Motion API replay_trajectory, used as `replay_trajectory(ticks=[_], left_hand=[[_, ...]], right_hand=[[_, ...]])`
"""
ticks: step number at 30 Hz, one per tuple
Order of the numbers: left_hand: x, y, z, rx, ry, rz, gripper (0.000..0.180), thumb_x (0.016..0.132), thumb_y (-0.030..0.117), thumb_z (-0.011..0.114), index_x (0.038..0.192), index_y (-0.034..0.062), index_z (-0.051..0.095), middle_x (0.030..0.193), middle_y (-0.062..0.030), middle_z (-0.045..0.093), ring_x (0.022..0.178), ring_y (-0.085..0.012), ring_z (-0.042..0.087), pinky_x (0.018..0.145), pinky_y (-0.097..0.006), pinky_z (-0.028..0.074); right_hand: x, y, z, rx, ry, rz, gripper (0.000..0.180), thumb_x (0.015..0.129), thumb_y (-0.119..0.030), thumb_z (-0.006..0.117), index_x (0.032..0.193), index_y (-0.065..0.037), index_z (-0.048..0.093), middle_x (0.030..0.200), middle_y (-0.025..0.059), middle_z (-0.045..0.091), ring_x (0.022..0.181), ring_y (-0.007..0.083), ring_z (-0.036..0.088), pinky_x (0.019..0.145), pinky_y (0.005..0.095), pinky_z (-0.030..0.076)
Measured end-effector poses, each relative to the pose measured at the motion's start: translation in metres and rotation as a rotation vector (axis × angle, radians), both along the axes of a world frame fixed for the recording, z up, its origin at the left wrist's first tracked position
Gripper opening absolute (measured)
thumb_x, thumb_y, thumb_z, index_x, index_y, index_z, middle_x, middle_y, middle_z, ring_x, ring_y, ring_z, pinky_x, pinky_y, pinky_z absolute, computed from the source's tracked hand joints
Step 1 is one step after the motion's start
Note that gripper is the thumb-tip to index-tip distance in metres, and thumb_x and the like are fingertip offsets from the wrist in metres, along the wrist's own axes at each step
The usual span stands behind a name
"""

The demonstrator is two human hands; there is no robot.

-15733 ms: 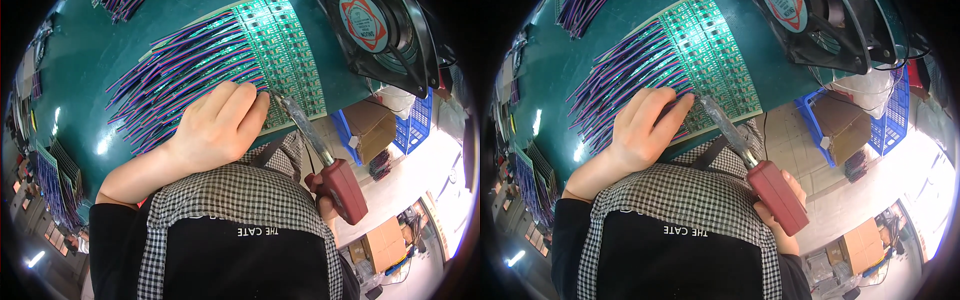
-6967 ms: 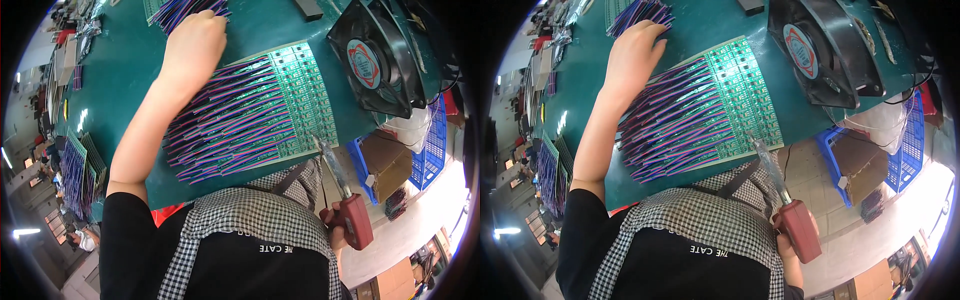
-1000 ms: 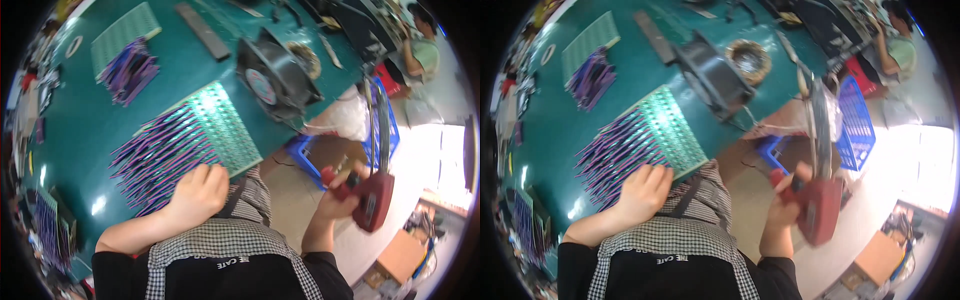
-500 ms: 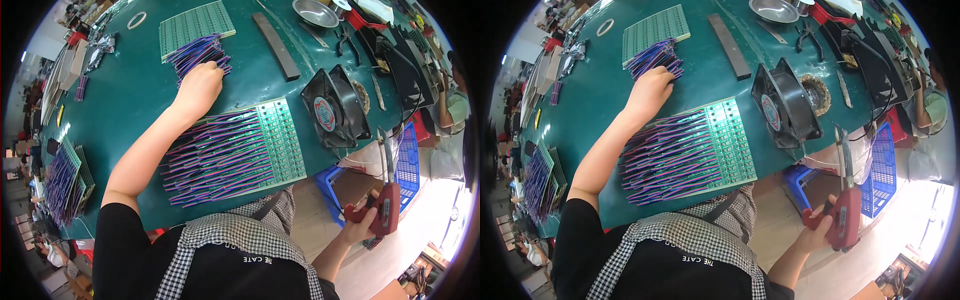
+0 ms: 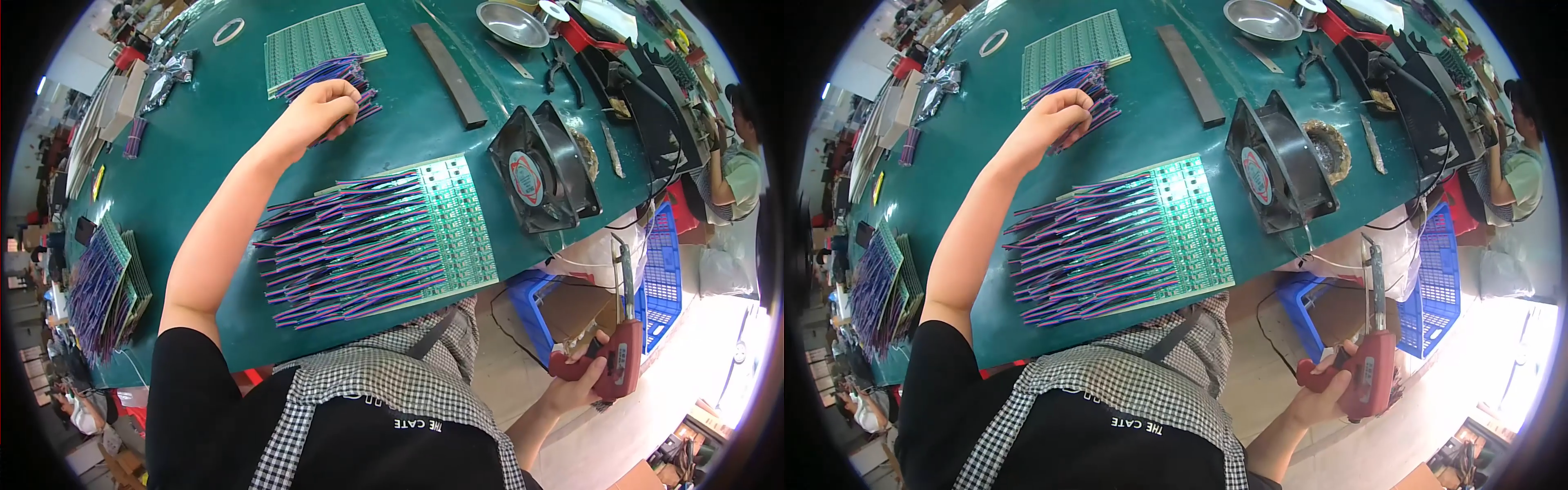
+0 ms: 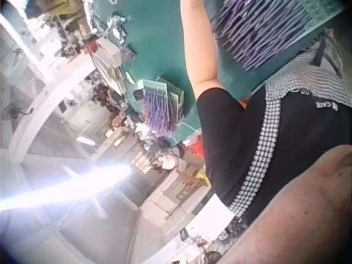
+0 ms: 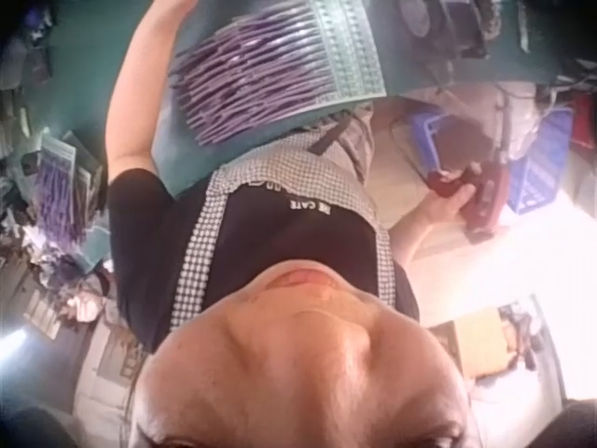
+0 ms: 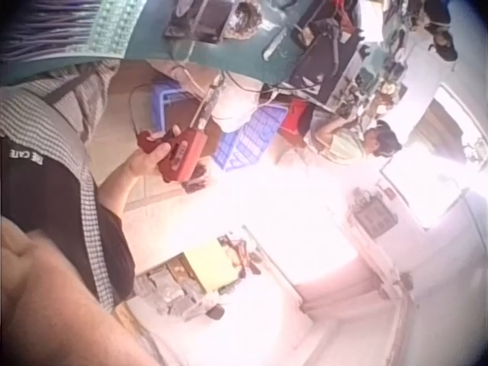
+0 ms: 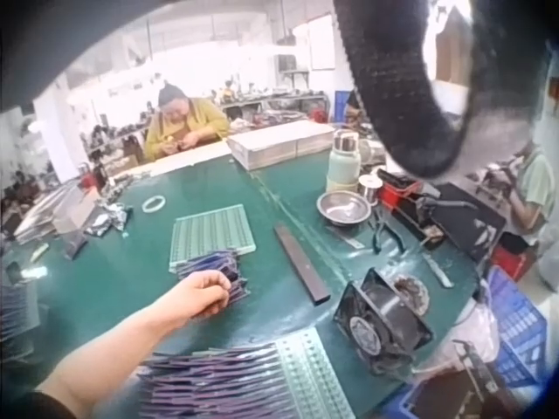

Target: The person repeatedly picks up ribbon cables from a stack, aligns them onto a circuit board panel, and solders the wire ends to the board using a soldering iron.

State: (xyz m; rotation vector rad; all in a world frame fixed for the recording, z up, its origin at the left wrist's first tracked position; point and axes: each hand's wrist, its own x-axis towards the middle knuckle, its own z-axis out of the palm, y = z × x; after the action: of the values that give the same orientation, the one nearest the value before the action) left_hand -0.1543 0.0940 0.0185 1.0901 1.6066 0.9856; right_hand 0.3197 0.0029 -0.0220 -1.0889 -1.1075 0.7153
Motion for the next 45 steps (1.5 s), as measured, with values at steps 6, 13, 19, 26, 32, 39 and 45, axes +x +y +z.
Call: replay_trajectory(ticks=[6, 13, 19, 26, 32, 39, 45], left_hand=[[0.063, -0.038, 0.039, 0.011, -0.140, -0.164, 0.009, 0.093, 0.014, 0.058, 0.091, 0.0055, 0.060, 0.073, 0.0041, 0.056, 0.061, -0.0029, 0.044, 0.053, -0.021, 0.034], [0.147, -0.093, 0.015, 0.558, 0.619, -0.390, 0.015, 0.076, 0.000, 0.070, 0.090, -0.0010, 0.063, 0.088, -0.0095, 0.059, 0.073, -0.0225, 0.061, 0.061, -0.030, 0.050], [0.165, -0.120, -0.015, 0.657, 1.007, -0.529, 0.027, 0.068, 0.002, 0.067, 0.093, -0.0055, 0.065, 0.087, -0.0110, 0.059, 0.072, -0.0232, 0.062, 0.057, -0.031, 0.051], [0.168, -0.124, -0.017, 0.621, 1.000, -0.476, 0.031, 0.067, 0.004, 0.067, 0.096, -0.0052, 0.067, 0.087, -0.0097, 0.059, 0.070, -0.0203, 0.060, 0.054, -0.028, 0.049], [0.168, -0.122, -0.017, 0.614, 1.013, -0.461, 0.030, 0.065, 0.004, 0.067, 0.094, -0.0034, 0.068, 0.086, -0.0086, 0.058, 0.066, -0.0186, 0.058, 0.053, -0.028, 0.048], [0.168, -0.122, -0.020, 0.616, 1.002, -0.429, 0.029, 0.066, 0.005, 0.067, 0.094, -0.0023, 0.069, 0.086, -0.0083, 0.058, 0.066, -0.0185, 0.058, 0.052, -0.027, 0.048], [0.168, -0.122, -0.018, 0.583, 1.020, -0.453, 0.029, 0.066, 0.004, 0.068, 0.094, -0.0018, 0.069, 0.087, -0.0083, 0.058, 0.066, -0.0182, 0.058, 0.052, -0.027, 0.048]], right_hand=[[0.006, -0.020, 0.003, -0.109, 0.109, 0.027, 0.050, 0.093, -0.031, 0.058, 0.123, 0.007, 0.044, 0.114, 0.0201, 0.057, 0.067, 0.0149, 0.053, 0.056, 0.0247, 0.043], [-0.016, -0.065, 0.016, -0.301, 0.021, 0.272, 0.064, 0.082, -0.044, 0.071, 0.119, 0.003, 0.048, 0.105, 0.0102, 0.056, 0.062, 0.0147, 0.054, 0.057, 0.0258, 0.043], [-0.023, -0.090, 0.019, -0.648, 0.219, 0.344, 0.073, 0.072, -0.046, 0.084, 0.116, 0.003, 0.052, 0.099, 0.0112, 0.062, 0.065, 0.0153, 0.059, 0.059, 0.0265, 0.048], [-0.013, -0.095, 0.013, -0.675, 0.006, 0.487, 0.065, 0.072, -0.044, 0.084, 0.108, 0.003, 0.058, 0.079, 0.0054, 0.065, 0.066, 0.0147, 0.060, 0.063, 0.0279, 0.048], [-0.007, -0.096, 0.005, -0.657, -0.208, 0.558, 0.063, 0.074, -0.049, 0.081, 0.103, 0.003, 0.062, 0.073, 0.0036, 0.064, 0.063, 0.0157, 0.061, 0.063, 0.0270, 0.047], [-0.009, -0.090, 0.002, -0.617, -0.230, 0.585, 0.065, 0.076, -0.053, 0.077, 0.108, 0.002, 0.061, 0.071, 0.0048, 0.064, 0.060, 0.0162, 0.062, 0.059, 0.0285, 0.049], [0.006, -0.105, -0.017, -0.484, -0.376, 0.571, 0.078, 0.079, -0.054, 0.074, 0.125, 0.003, 0.051, 0.076, 0.0075, 0.067, 0.063, 0.0207, 0.065, 0.062, 0.0332, 0.052]])
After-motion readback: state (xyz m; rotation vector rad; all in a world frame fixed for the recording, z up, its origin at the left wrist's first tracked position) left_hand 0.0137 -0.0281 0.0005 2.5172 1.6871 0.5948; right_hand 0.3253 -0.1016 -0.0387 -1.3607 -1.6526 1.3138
